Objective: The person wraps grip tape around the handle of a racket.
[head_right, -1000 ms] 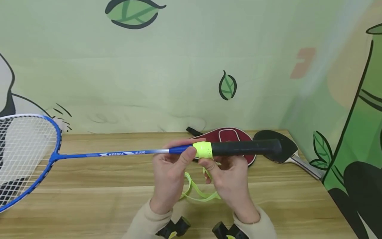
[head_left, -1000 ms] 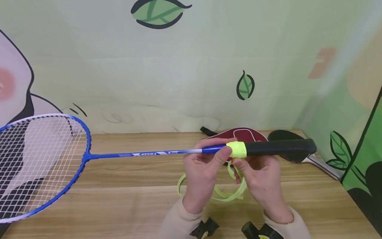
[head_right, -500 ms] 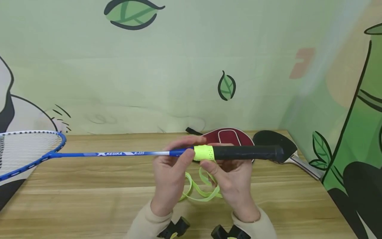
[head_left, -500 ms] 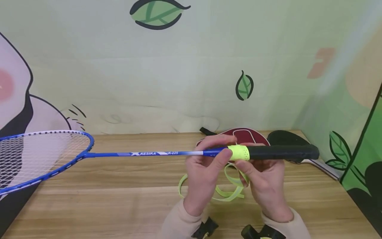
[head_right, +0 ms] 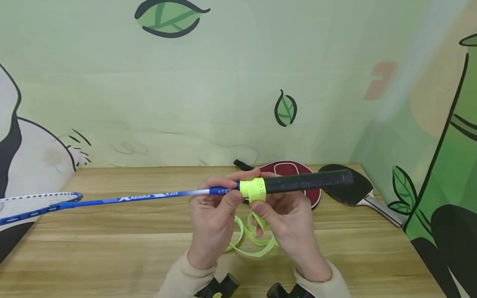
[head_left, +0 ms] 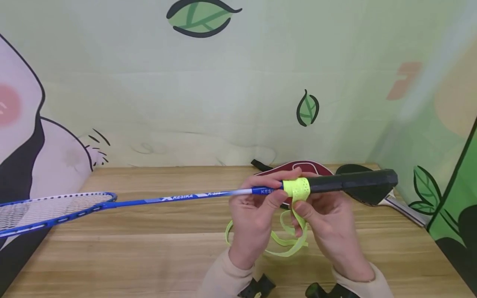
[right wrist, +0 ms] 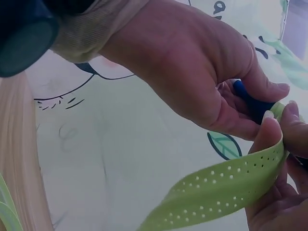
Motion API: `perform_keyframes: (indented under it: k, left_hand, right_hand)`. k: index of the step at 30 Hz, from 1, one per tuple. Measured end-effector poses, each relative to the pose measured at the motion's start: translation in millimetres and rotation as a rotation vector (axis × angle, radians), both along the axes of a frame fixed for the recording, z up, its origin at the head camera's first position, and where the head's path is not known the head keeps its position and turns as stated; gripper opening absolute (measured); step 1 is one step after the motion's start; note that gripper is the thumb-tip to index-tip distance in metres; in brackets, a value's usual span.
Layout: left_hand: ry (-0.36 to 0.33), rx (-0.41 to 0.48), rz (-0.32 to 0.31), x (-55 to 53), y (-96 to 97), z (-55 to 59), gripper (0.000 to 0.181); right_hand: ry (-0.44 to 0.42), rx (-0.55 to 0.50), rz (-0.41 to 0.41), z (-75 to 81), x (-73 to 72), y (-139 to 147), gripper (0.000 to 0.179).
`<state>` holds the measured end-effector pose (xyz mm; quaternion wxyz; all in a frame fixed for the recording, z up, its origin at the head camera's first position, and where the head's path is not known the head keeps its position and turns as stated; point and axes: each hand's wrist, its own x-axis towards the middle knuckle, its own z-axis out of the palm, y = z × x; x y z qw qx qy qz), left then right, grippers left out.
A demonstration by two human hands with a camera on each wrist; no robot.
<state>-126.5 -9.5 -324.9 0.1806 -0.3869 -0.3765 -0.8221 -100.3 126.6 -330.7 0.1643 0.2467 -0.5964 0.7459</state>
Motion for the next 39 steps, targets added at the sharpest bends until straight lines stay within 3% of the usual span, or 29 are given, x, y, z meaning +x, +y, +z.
perform_keyframes:
  k: [8, 12, 18, 21, 26, 35, 39]
  left_hand:
    - [-0.006, -0.005, 0.031, 2.7, 4.9, -0.2, 0.03]
    - [-0.01, -0.001, 0.036, 3.8, 5.6, -0.1, 0.032]
    - [-0.123, -0.011, 0.057, 7.6, 4.6, 0.3, 0.029]
    - [-0.181, -0.032, 0.078, 8.1, 4.2, 0.7, 0.026]
    - [-0.203, -0.048, 0.095, 6.8, 3.7, 0.8, 0.025]
    - [-0.245, -0.069, 0.19, 5.2, 2.5, -0.5, 0.023]
    - [-0.241, -0.063, 0.184, 5.3, 2.6, -0.8, 0.022]
  right_hand:
    - [0.105, -0.126, -0.049, -6.5, -5.9, -2, 0.031]
    - [0.121, -0.138, -0.09, -7.9, -6.2, -3, 0.029]
    - [0.161, -0.143, -0.102, -9.8, -7.7, -5, 0.023]
    - [0.158, -0.151, -0.086, -10.7, -7.5, -6, 0.02]
    - [0.141, -0.116, -0.088, -10.7, -5.6, -7, 0.017]
    - [0.021, -0.01, -0.194, -7.2, -3.1, -6, 0.034]
    - [0.095, -0.026, -0.164, -8.4, -4.4, -5, 0.023]
